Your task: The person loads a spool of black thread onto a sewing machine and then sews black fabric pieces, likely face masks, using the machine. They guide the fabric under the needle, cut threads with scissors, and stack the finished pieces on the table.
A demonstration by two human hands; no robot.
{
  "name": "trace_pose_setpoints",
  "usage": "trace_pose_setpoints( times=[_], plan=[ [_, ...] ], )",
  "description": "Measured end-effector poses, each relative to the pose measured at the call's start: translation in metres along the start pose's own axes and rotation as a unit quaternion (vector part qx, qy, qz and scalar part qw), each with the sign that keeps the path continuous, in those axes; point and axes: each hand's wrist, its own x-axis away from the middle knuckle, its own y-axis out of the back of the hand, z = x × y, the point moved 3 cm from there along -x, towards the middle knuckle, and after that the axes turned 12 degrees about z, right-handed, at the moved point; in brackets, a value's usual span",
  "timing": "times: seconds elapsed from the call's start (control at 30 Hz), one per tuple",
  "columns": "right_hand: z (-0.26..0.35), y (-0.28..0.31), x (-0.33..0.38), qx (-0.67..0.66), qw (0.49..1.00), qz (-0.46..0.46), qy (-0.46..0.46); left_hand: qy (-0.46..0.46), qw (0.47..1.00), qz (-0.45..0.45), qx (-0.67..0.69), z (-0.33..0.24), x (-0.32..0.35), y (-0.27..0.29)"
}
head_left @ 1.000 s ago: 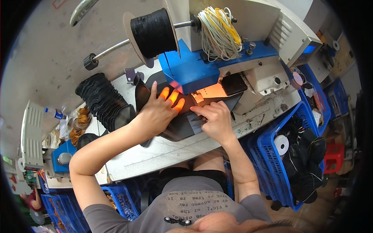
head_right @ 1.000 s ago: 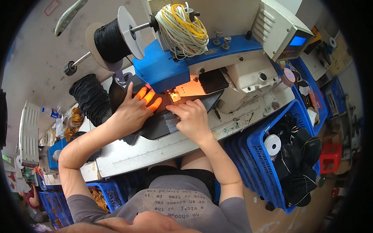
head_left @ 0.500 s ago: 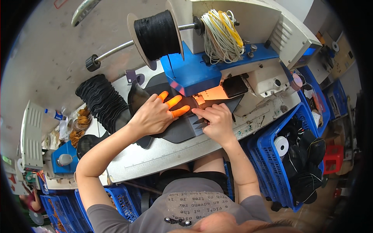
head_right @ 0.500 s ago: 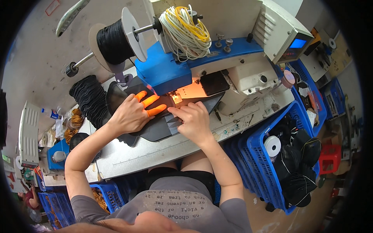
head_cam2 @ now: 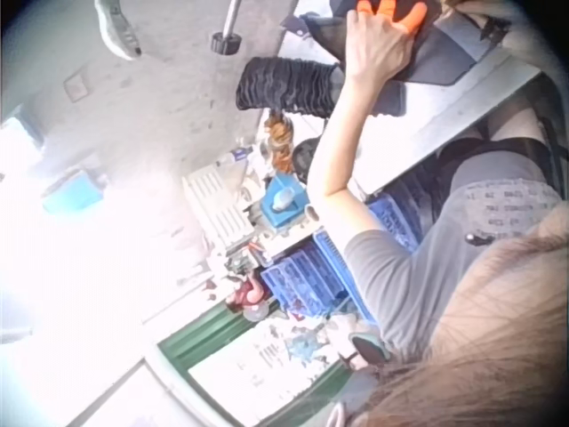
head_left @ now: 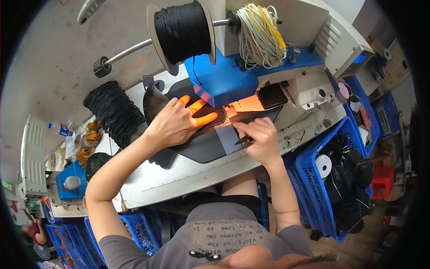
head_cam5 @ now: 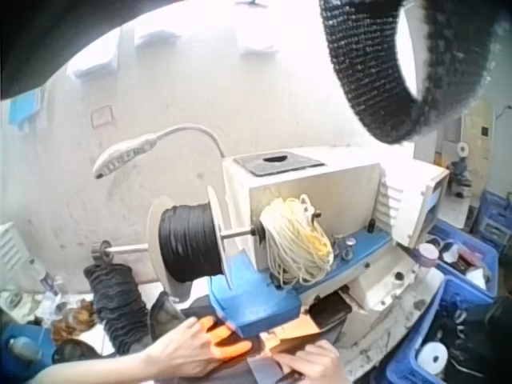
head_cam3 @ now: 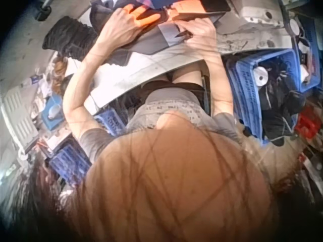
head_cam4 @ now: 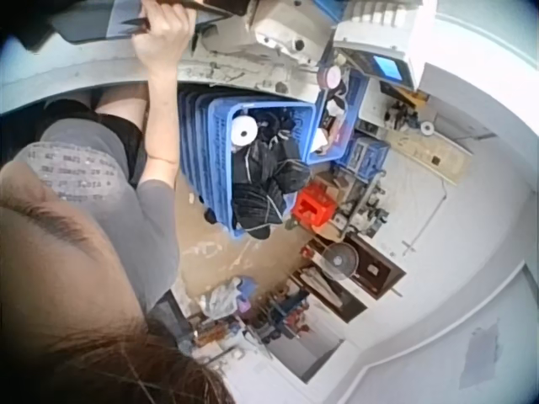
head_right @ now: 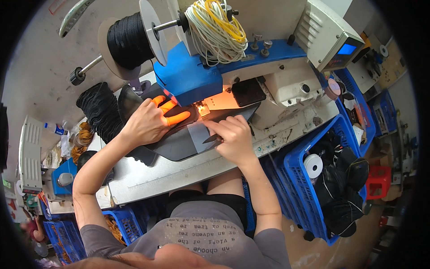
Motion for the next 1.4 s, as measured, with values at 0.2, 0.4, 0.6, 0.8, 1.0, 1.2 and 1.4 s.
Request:
trace_pose_setpoints(
  times=[0.2,0.4,0.6,0.8,1.0,1.2,1.4],
  plan=[
    [-0.007,0.001,0.005,0.000,1.000,-0.016,0.008,0.019,0.999,0.049,0.009,0.005,-0.002,0.000],
    [-0.007,-0.002,0.006,0.004,1.000,-0.027,0.003,0.051,0.998,0.038,0.026,0.001,-0.001,0.004],
    [-0.008,-0.002,0.005,0.005,1.000,-0.027,0.006,0.110,0.993,0.011,0.036,-0.014,0.000,-0.003],
    [-0.009,-0.003,0.007,0.008,1.000,-0.021,0.001,0.211,0.977,-0.010,0.035,-0.042,-0.006,0.007],
    [-0.005,-0.004,0.004,0.011,0.999,-0.045,0.005,0.290,0.956,0.043,0.028,-0.062,-0.015,0.008],
    [-0.006,-0.002,0.005,0.014,0.999,-0.038,-0.006,0.324,0.946,0.028,0.016,-0.067,-0.024,0.007],
    [0.005,0.010,0.001,-0.031,0.997,0.055,-0.054,0.364,0.931,0.038,0.006,-0.057,-0.024,0.001]
  ],
)
